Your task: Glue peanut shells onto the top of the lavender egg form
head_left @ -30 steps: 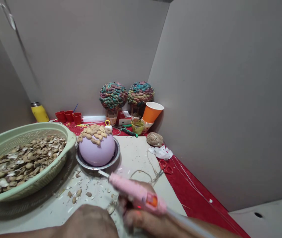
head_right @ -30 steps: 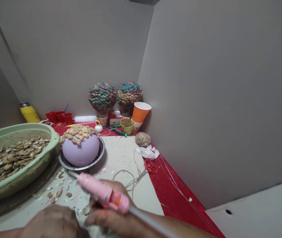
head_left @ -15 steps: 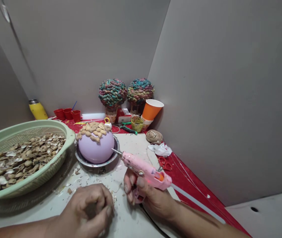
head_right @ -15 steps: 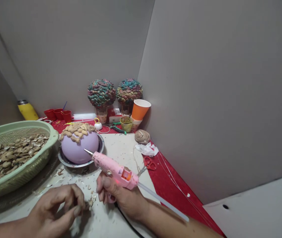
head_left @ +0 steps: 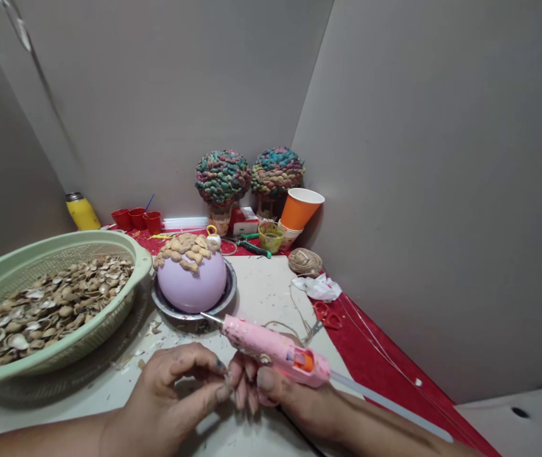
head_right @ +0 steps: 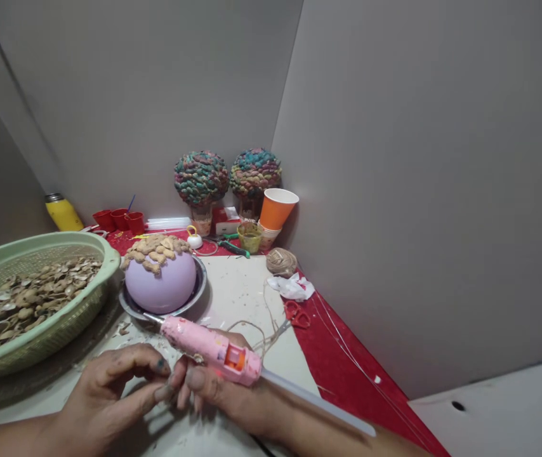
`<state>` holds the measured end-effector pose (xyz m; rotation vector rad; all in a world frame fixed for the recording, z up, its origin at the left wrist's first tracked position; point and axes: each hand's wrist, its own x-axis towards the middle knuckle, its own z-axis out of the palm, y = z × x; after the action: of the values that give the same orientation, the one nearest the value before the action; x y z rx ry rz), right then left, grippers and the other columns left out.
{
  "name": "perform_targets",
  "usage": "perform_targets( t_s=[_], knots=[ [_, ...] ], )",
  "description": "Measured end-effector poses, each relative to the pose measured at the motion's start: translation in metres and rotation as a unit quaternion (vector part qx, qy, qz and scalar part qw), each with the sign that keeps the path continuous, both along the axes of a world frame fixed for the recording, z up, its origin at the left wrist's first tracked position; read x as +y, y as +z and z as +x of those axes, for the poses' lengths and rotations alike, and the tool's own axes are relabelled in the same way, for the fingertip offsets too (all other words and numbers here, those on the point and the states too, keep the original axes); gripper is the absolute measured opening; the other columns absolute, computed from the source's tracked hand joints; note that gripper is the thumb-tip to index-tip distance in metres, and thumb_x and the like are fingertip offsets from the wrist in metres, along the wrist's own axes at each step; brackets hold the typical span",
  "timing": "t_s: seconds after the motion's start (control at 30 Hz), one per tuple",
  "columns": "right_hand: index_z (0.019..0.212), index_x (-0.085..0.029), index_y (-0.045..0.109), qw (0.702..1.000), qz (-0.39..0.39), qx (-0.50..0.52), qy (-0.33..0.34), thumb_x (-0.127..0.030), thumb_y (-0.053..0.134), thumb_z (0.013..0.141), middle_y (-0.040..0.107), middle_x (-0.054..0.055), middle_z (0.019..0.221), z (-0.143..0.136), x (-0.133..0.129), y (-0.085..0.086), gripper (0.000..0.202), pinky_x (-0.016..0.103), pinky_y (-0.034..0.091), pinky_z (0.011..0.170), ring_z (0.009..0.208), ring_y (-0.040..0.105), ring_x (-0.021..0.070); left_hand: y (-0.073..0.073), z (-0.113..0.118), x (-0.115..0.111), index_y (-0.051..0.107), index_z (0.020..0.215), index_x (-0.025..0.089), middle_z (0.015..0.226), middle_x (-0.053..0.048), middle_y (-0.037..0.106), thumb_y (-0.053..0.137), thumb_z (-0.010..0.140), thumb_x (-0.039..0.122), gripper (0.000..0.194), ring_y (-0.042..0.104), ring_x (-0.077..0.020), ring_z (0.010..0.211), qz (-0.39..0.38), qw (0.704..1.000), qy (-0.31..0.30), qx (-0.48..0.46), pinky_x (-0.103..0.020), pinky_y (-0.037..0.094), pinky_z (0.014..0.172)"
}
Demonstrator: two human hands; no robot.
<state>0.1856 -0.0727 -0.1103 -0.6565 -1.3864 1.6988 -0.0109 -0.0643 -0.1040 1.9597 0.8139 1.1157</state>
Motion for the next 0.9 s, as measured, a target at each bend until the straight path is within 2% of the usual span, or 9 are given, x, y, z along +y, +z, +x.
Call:
perform_targets(
  t_s=[0.17, 0.33, 0.47, 0.63, 0.7, 0.8, 0.9],
  knots=[
    [0.082, -0.014, 0.069, 1.000, 0.022, 0.020, -0.002, -0.063, 0.068, 0.078, 0.063, 0.004, 0.074, 0.002, -0.001, 0.000, 0.049, 0.022, 0.045, 0.055, 0.061, 0.059, 0.0120, 0.008, 0.001, -0.001, 0.066, 0.076, 0.020, 0.064, 0.003, 0.073, 0.071, 0.077, 0.008, 0.013, 0.066, -0.0098, 0.056, 0.031, 0.999, -0.023, 0.000, -0.014, 0.051, 0.057],
    [0.090, -0.015, 0.067, 0.999, 0.016, 0.041, 0.015, -0.056, 0.071, 0.079, 0.064, 0.004, 0.078, 0.003, -0.002, -0.002, 0.043, 0.022, 0.047, 0.056, 0.064, 0.061, 0.0128, 0.006, -0.002, -0.002, 0.062, 0.087, 0.022, 0.071, 0.000, 0.073, 0.064, 0.081, 0.004, 0.019, 0.068, -0.0120, 0.061, 0.098, 0.993, -0.063, 0.011, -0.017, 0.052, 0.062],
    [0.092, -0.015, 0.068, 1.000, 0.016, 0.026, 0.004, -0.062, 0.071, 0.076, 0.065, 0.005, 0.079, 0.005, -0.001, -0.002, 0.049, 0.023, 0.045, 0.056, 0.064, 0.060, 0.0132, 0.003, -0.009, -0.001, 0.056, 0.100, 0.023, 0.075, -0.004, 0.072, 0.058, 0.081, 0.001, 0.029, 0.068, -0.0161, 0.065, 0.184, 0.979, -0.070, 0.055, -0.023, 0.052, 0.065],
    [0.095, -0.014, 0.071, 1.000, 0.014, -0.001, -0.025, -0.071, 0.062, 0.078, 0.063, 0.004, 0.074, 0.011, 0.000, -0.007, 0.060, 0.022, 0.036, 0.052, 0.061, 0.054, 0.0117, 0.006, -0.013, 0.000, 0.054, 0.094, 0.023, 0.078, -0.007, 0.072, 0.053, 0.085, 0.006, 0.019, 0.069, -0.0187, 0.071, 0.169, 0.970, -0.161, 0.073, -0.025, 0.053, 0.068],
    [0.089, -0.014, 0.071, 1.000, 0.015, 0.005, -0.019, -0.070, 0.062, 0.079, 0.062, 0.003, 0.071, 0.011, 0.001, -0.006, 0.058, 0.022, 0.036, 0.053, 0.059, 0.053, 0.0113, 0.005, -0.012, 0.000, 0.053, 0.093, 0.024, 0.081, -0.008, 0.072, 0.051, 0.086, 0.006, 0.019, 0.069, -0.0189, 0.074, 0.156, 0.975, -0.153, 0.048, -0.026, 0.054, 0.069],
    [0.082, -0.014, 0.069, 1.000, 0.006, 0.012, 0.002, -0.069, 0.066, 0.076, 0.061, 0.002, 0.069, 0.008, 0.000, -0.001, 0.055, 0.022, 0.039, 0.054, 0.058, 0.053, 0.0110, 0.002, -0.007, -0.001, 0.053, 0.088, 0.023, 0.079, -0.006, 0.069, 0.052, 0.085, 0.003, 0.020, 0.067, -0.0169, 0.072, 0.135, 0.986, -0.099, 0.020, -0.025, 0.053, 0.067],
    [0.084, -0.016, 0.066, 1.000, -0.010, 0.008, 0.015, -0.068, 0.069, 0.073, 0.063, 0.003, 0.074, 0.005, -0.001, 0.004, 0.053, 0.023, 0.040, 0.054, 0.058, 0.055, 0.0115, -0.001, -0.005, -0.002, 0.053, 0.084, 0.023, 0.072, -0.001, 0.067, 0.057, 0.084, 0.003, 0.020, 0.065, -0.0136, 0.063, 0.098, 0.994, -0.054, 0.002, -0.022, 0.052, 0.062]
  ],
)
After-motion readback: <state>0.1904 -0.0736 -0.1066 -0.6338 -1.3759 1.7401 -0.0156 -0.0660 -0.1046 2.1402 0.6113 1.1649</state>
